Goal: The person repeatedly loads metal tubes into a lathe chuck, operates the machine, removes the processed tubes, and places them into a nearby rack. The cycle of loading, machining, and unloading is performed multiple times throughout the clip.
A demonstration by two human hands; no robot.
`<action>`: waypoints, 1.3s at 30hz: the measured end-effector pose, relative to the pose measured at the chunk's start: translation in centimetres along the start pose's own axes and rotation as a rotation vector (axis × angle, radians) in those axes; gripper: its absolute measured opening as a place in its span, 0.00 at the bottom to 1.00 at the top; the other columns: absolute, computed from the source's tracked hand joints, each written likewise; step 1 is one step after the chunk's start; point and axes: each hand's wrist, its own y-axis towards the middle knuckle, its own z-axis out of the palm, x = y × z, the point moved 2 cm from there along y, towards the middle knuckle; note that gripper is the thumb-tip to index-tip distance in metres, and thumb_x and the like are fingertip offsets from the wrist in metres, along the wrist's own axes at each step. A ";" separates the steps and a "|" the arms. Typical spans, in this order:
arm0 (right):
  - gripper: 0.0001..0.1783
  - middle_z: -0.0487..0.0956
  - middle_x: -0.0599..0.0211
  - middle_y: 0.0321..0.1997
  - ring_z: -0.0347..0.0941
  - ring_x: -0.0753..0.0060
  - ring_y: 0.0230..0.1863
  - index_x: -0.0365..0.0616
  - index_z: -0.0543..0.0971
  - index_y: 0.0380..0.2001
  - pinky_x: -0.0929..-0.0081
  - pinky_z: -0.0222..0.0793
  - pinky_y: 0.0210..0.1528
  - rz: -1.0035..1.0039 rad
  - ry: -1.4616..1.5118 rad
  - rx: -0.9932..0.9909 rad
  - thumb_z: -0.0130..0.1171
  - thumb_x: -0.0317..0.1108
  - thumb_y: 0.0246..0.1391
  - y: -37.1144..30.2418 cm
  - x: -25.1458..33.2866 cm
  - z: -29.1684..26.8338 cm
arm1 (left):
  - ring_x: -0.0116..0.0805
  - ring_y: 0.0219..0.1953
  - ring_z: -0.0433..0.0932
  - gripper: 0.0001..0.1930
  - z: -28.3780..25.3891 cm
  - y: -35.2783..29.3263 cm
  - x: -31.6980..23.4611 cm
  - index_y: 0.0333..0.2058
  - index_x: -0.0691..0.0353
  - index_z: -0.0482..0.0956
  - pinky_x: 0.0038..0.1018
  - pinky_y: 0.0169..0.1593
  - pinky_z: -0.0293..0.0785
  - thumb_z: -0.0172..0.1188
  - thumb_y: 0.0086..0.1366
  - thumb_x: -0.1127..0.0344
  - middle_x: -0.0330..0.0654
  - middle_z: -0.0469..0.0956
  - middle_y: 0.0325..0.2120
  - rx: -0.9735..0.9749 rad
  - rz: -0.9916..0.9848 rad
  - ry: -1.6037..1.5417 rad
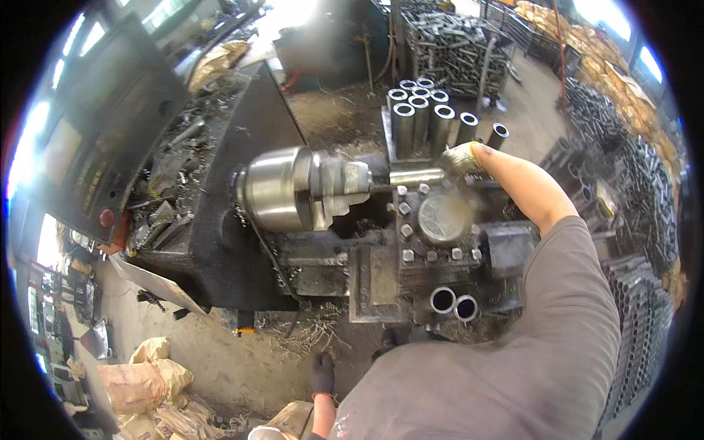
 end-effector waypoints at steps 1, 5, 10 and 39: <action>0.23 0.86 0.52 0.43 0.82 0.50 0.42 0.40 0.81 0.50 0.54 0.78 0.46 -0.163 -0.291 -0.086 0.71 0.32 0.49 -0.9 -1.0 1.1 | 0.46 0.39 0.85 0.19 -1.0 -0.9 -4.1 0.51 0.63 0.84 0.40 0.46 0.79 0.59 0.73 0.53 0.53 0.86 0.40 0.006 0.075 -0.080; 0.28 0.86 0.47 0.45 0.82 0.47 0.43 0.41 0.80 0.54 0.56 0.77 0.45 -0.249 -0.468 -0.494 0.71 0.34 0.48 -3.1 -3.4 5.3 | 0.44 0.43 0.87 0.19 -2.3 -4.5 -21.4 0.56 0.64 0.82 0.37 0.51 0.81 0.63 0.72 0.61 0.55 0.86 0.44 0.178 0.388 -0.058; 0.25 0.86 0.45 0.44 0.84 0.41 0.48 0.40 0.80 0.53 0.52 0.79 0.52 -0.319 -0.363 -0.892 0.68 0.42 0.56 -11.8 -0.2 3.6 | 0.47 0.43 0.88 0.32 2.7 -9.3 -35.6 0.65 0.58 0.74 0.40 0.49 0.83 0.70 0.66 0.52 0.55 0.83 0.51 0.575 0.760 0.263; 0.14 0.88 0.51 0.33 0.86 0.54 0.33 0.40 0.88 0.36 0.58 0.80 0.38 -0.420 -0.585 -0.373 0.70 0.38 0.49 -5.4 9.0 3.0 | 0.30 0.34 0.76 0.14 -7.2 5.7 -18.2 0.45 0.57 0.80 0.30 0.37 0.77 0.58 0.73 0.52 0.35 0.77 0.32 -0.359 0.090 -1.050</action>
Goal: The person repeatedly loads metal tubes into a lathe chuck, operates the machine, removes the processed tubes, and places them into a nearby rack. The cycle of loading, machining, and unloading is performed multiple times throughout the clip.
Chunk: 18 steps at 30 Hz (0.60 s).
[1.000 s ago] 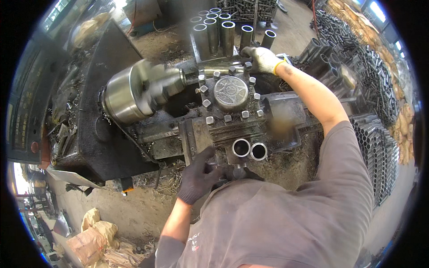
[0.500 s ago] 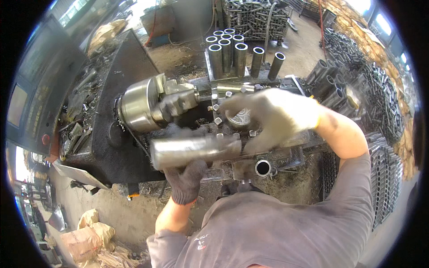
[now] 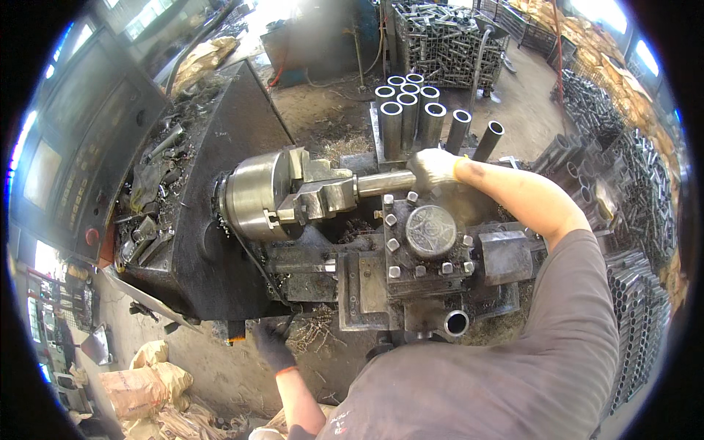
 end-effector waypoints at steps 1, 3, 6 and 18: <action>0.15 0.87 0.50 0.32 0.85 0.56 0.31 0.39 0.88 0.36 0.58 0.79 0.37 0.014 0.132 0.036 0.70 0.39 0.50 0.4 -0.5 1.1 | 0.34 0.38 0.75 0.15 -3.6 1.9 0.2 0.43 0.50 0.77 0.39 0.39 0.76 0.59 0.74 0.46 0.37 0.76 0.37 -0.122 -0.044 -0.007; 0.21 0.86 0.48 0.30 0.84 0.59 0.29 0.36 0.87 0.36 0.60 0.77 0.35 0.122 0.308 0.114 0.71 0.46 0.53 0.6 -1.2 2.2 | 0.34 0.26 0.71 0.21 -8.5 4.7 1.2 0.39 0.50 0.75 0.37 0.31 0.70 0.55 0.75 0.38 0.36 0.72 0.27 -0.297 -0.066 -0.213; 0.23 0.86 0.48 0.31 0.83 0.58 0.29 0.36 0.87 0.37 0.60 0.77 0.35 0.032 0.170 0.129 0.71 0.49 0.54 0.5 -1.0 1.9 | 0.32 0.19 0.65 0.26 -12.8 7.7 1.0 0.33 0.48 0.75 0.34 0.26 0.64 0.53 0.74 0.30 0.33 0.69 0.21 -0.210 -0.045 -0.155; 0.15 0.87 0.49 0.32 0.85 0.49 0.34 0.38 0.87 0.33 0.56 0.80 0.40 0.069 0.115 0.027 0.69 0.40 0.48 1.4 -0.1 1.6 | 0.31 0.14 0.58 0.29 -14.2 9.0 -1.9 0.23 0.42 0.71 0.33 0.22 0.53 0.50 0.72 0.27 0.27 0.67 0.14 -0.200 -0.239 -0.172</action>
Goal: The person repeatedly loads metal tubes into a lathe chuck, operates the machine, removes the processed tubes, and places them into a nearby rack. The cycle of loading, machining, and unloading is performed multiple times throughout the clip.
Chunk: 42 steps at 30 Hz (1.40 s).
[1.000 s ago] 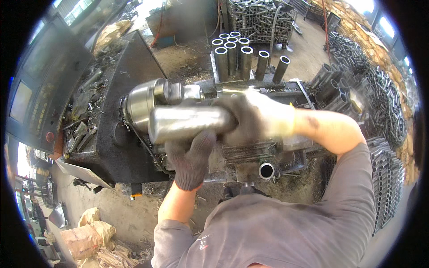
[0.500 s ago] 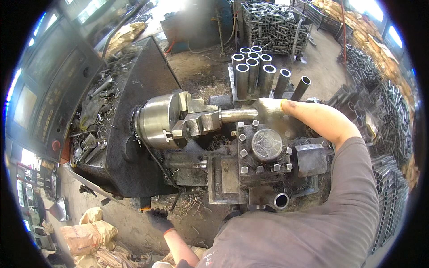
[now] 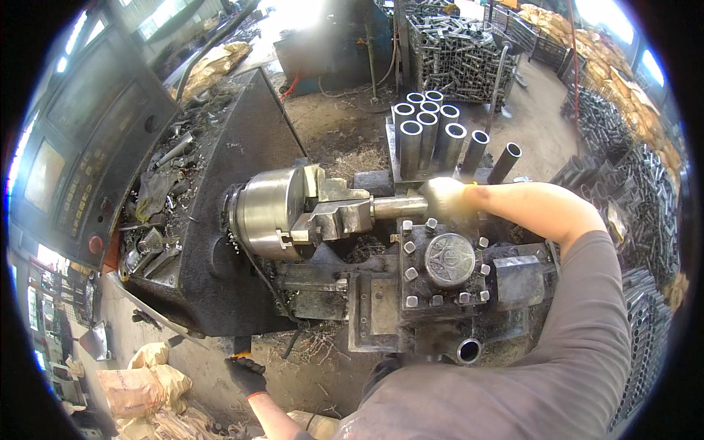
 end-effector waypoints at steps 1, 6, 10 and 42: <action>0.15 0.87 0.49 0.32 0.84 0.49 0.34 0.39 0.87 0.32 0.55 0.80 0.40 -0.001 -0.010 0.043 0.69 0.40 0.48 0.2 0.0 0.0 | 0.31 0.14 0.58 0.29 0.1 -0.1 0.0 0.23 0.43 0.71 0.33 0.22 0.53 0.50 0.72 0.27 0.27 0.67 0.14 0.034 0.035 0.005; 0.17 0.87 0.48 0.36 0.85 0.47 0.37 0.43 0.87 0.41 0.53 0.80 0.41 0.050 -0.122 0.120 0.67 0.40 0.51 1.0 1.6 0.0 | 0.30 0.14 0.57 0.29 0.5 -0.3 -0.2 0.23 0.43 0.71 0.32 0.21 0.53 0.49 0.73 0.28 0.27 0.66 0.13 0.094 0.016 -0.022; 0.20 0.87 0.49 0.38 0.85 0.53 0.36 0.40 0.86 0.44 0.56 0.81 0.40 0.047 0.124 0.151 0.68 0.40 0.50 -0.2 1.5 -1.2 | 0.30 0.14 0.56 0.29 0.5 -0.4 -0.3 0.23 0.43 0.71 0.32 0.21 0.52 0.48 0.74 0.28 0.27 0.64 0.13 0.024 -0.010 0.030; 0.32 0.87 0.48 0.44 0.85 0.46 0.45 0.39 0.83 0.48 0.55 0.80 0.49 -0.056 -0.066 0.021 0.76 0.50 0.43 -1.0 0.1 -2.6 | 0.28 0.16 0.60 0.24 -0.8 2.1 -1.0 0.26 0.47 0.69 0.31 0.22 0.57 0.53 0.74 0.37 0.31 0.67 0.18 0.101 0.028 0.128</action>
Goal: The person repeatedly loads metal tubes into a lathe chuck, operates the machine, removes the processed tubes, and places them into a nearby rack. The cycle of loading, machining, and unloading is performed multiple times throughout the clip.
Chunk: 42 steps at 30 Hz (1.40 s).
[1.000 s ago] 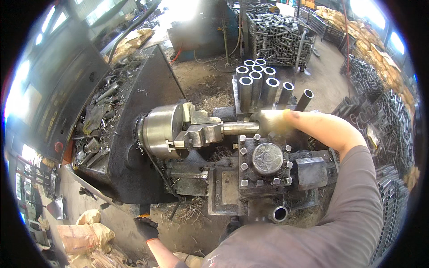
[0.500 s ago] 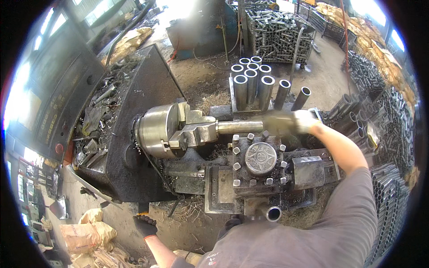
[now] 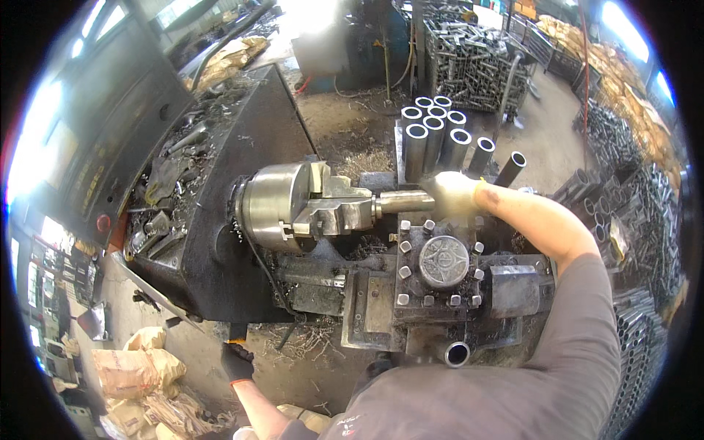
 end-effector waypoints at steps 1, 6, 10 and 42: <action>0.32 0.87 0.48 0.43 0.85 0.45 0.45 0.40 0.82 0.49 0.55 0.81 0.48 -0.007 0.020 -0.042 0.75 0.50 0.45 -1.0 0.7 -0.7 | 0.28 0.16 0.61 0.24 0.0 0.6 0.5 0.27 0.48 0.70 0.31 0.22 0.58 0.53 0.75 0.38 0.32 0.67 0.19 0.013 0.074 0.038; 0.33 0.86 0.43 0.41 0.85 0.43 0.42 0.37 0.80 0.53 0.54 0.81 0.47 0.281 0.113 -0.285 0.74 0.39 0.43 -8.0 1.8 -5.0 | 0.31 0.17 0.69 0.23 0.8 -0.9 1.0 0.36 0.55 0.77 0.34 0.21 0.70 0.53 0.77 0.40 0.38 0.72 0.21 -0.065 0.128 -0.029; 0.32 0.85 0.39 0.41 0.85 0.50 0.42 0.35 0.80 0.54 0.57 0.78 0.46 0.472 0.228 -0.706 0.71 0.35 0.43 -19.2 0.9 -4.3 | 0.43 0.39 0.83 0.28 5.7 -9.7 -5.5 0.54 0.65 0.79 0.40 0.43 0.82 0.57 0.77 0.43 0.47 0.82 0.39 -0.760 0.904 0.945; 0.21 0.86 0.67 0.38 0.80 0.75 0.40 0.42 0.85 0.38 0.71 0.77 0.45 -0.247 1.252 -0.315 0.77 0.25 0.35 -33.4 19.2 11.1 | 0.57 0.62 0.78 0.27 -35.9 -30.9 34.7 0.62 0.56 0.81 0.47 0.63 0.77 0.47 0.76 0.47 0.55 0.78 0.62 0.152 -0.449 1.779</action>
